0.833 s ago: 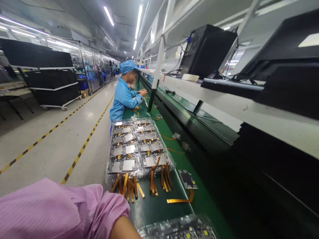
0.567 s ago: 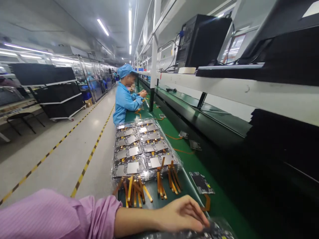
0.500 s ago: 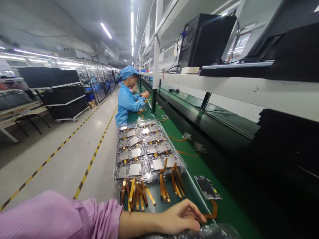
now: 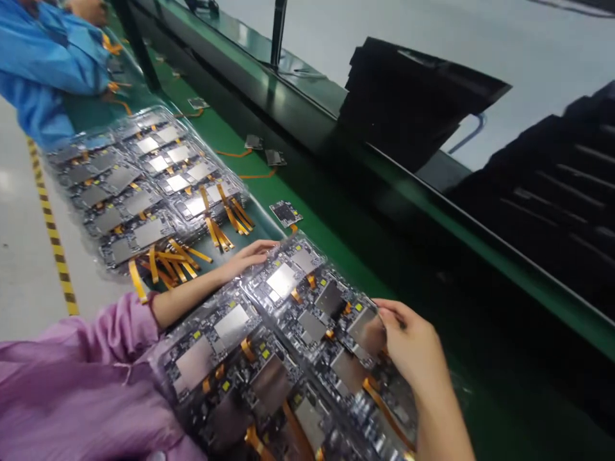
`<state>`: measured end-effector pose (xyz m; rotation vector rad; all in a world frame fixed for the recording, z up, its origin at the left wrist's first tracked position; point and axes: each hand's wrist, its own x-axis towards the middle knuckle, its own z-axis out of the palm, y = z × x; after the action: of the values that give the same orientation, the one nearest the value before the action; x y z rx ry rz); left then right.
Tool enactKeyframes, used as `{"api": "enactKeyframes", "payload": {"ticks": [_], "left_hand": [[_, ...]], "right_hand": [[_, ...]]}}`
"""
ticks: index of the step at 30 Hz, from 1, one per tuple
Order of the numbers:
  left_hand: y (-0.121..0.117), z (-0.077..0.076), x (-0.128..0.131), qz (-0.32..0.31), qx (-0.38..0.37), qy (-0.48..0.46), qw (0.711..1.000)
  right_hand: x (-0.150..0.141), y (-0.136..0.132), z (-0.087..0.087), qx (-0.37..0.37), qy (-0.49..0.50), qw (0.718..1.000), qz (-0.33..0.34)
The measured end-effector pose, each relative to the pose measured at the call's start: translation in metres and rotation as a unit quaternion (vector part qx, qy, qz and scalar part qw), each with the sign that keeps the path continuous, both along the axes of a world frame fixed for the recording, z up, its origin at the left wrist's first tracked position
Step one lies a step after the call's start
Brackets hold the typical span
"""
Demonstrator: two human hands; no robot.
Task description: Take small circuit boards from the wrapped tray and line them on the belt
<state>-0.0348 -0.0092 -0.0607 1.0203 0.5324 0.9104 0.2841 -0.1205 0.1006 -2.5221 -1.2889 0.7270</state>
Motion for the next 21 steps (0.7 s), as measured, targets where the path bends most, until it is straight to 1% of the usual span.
{"api": "enactKeyframes", "payload": {"ticks": [2,4,9,12,14,16,17,18,19,21], "left_hand": [[-0.002,0.002,-0.002,0.002,0.008,0.017,1.0],[-0.001,0.003,-0.003,0.004,0.019,0.03,0.999],[-0.001,0.002,-0.004,-0.001,0.029,0.042,0.999],[-0.004,0.002,-0.005,0.011,0.039,0.045,0.998],[-0.001,0.001,-0.005,0.042,0.05,0.041,0.997],[0.012,0.002,-0.001,0.092,0.073,0.053,0.992],[0.024,0.003,0.002,0.114,0.097,0.075,0.986],[0.039,0.005,0.007,0.124,0.137,0.123,0.975],[0.056,0.007,0.013,0.12,0.187,0.188,0.957],[0.092,0.012,0.027,0.077,0.281,0.323,0.9]], "right_hand": [[-0.003,0.004,-0.004,-0.023,-0.037,0.999,-0.005],[-0.003,0.003,-0.004,-0.029,-0.073,0.997,-0.004],[-0.001,-0.012,-0.002,-0.05,-0.118,0.992,0.001],[-0.011,-0.02,0.0,-0.017,-0.175,0.984,0.023],[-0.021,-0.026,0.007,0.035,-0.213,0.976,0.043],[-0.029,-0.035,0.018,0.096,-0.247,0.963,0.059],[-0.03,-0.041,0.024,0.12,-0.257,0.957,0.058],[-0.03,-0.047,0.031,0.135,-0.262,0.954,0.05],[-0.029,-0.054,0.037,0.14,-0.26,0.954,0.04],[-0.024,-0.066,0.048,0.141,-0.25,0.958,0.026]]}}
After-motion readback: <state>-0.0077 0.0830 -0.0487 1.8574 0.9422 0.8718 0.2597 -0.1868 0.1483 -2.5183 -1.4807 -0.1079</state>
